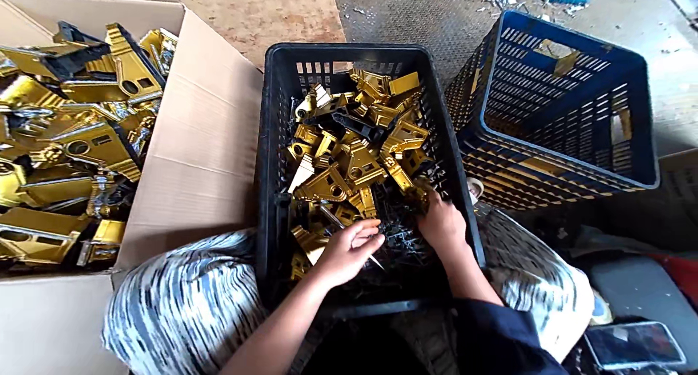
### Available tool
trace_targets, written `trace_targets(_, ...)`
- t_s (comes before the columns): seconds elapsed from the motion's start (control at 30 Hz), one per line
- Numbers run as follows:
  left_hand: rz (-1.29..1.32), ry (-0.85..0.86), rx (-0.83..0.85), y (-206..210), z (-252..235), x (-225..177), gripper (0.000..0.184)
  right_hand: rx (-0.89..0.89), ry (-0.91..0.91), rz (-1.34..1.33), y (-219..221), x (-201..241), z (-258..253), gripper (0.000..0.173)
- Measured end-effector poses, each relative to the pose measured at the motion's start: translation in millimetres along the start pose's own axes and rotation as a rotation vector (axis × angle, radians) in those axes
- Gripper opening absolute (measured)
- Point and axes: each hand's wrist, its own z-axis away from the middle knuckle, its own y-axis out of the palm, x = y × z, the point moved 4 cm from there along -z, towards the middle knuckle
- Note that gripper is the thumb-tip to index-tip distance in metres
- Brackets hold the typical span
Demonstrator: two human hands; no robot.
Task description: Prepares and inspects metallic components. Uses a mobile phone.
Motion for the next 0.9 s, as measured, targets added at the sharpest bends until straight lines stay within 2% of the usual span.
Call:
trace_targets(0.03,0.145,-0.098,-0.018,-0.7,-0.1,-0.4,0.046,-0.051,-0.052,0.008,-9.6,6.4,10.8,0.049)
trace_targets(0.07,0.287,-0.189,-0.023,-1.6,-0.1,-1.3,0.051,-0.143,-0.191,0.001,-19.2,14.7,26.7,0.036)
trace_targets(0.1,0.406,-0.248,-0.007,-2.9,0.1,-1.6,0.059,-0.259,-0.415,-0.030,-25.4,23.0,44.4,0.028)
trace_targets(0.17,0.577,-0.261,0.043,-5.9,2.6,-1.9,0.067,-0.343,-0.900,-0.160,-26.9,41.4,76.3,0.035)
trace_targets(0.2,0.626,-0.219,0.013,-8.3,1.8,-3.1,0.058,-0.322,-1.065,-0.238,-27.6,51.5,86.4,0.043)
trace_targets(0.23,0.656,-0.150,-0.062,-12.4,-0.7,-4.1,0.044,-0.300,-1.150,-0.312,-29.9,58.9,90.3,0.048)
trace_targets(0.27,0.650,-0.080,-0.166,-18.5,-3.0,-5.0,0.035,-0.305,-1.156,-0.373,-33.8,62.0,87.0,0.046)
trace_targets(0.33,0.529,0.030,-0.379,-33.9,-4.9,-6.1,0.038,-0.292,-0.999,-0.338,-34.2,56.7,61.7,0.037)
trace_targets(0.37,0.465,0.066,-0.467,-41.2,-5.7,-5.5,0.042,-0.192,-0.882,-0.232,-25.3,52.0,43.3,0.030)
trace_targets(0.43,0.386,0.083,-0.578,-50.2,-5.8,-6.5,0.050,0.156,-0.645,0.092,9.1,48.7,9.3,0.026)
trace_targets(0.47,0.366,0.073,-0.615,-51.6,-5.3,-8.4,0.048,0.283,-0.571,0.221,28.3,50.1,-0.7,0.027)
trace_targets(0.53,0.378,0.049,-0.658,-50.4,-4.0,-9.5,0.042,0.403,-0.526,0.368,56.3,55.4,-2.2,0.029)
trace_targets(0.63,0.454,0.027,-0.568,-47.6,-1.7,-7.1,0.062,0.444,-0.422,0.414,54.7,64.2,7.8,0.028)
trace_targets(0.7,0.497,0.022,-0.491,-45.6,0.0,-9.3,0.071,0.456,-0.292,0.397,31.8,61.8,14.9,0.025)
trace_targets(0.77,0.482,0.016,-0.448,-44.8,1.2,-11.6,0.072,0.374,-0.249,0.291,3.3,50.6,21.3,0.028)
trace_targets(0.83,0.473,0.023,-0.423,-40.0,1.0,-11.4,0.071,0.211,-0.374,0.051,-21.5,34.8,28.0,0.029)
trace_targets(0.9,0.458,0.075,-0.399,-31.2,-1.1,-10.5,0.079,0.081,-0.591,-0.306,-31.1,27.4,37.2,0.036)
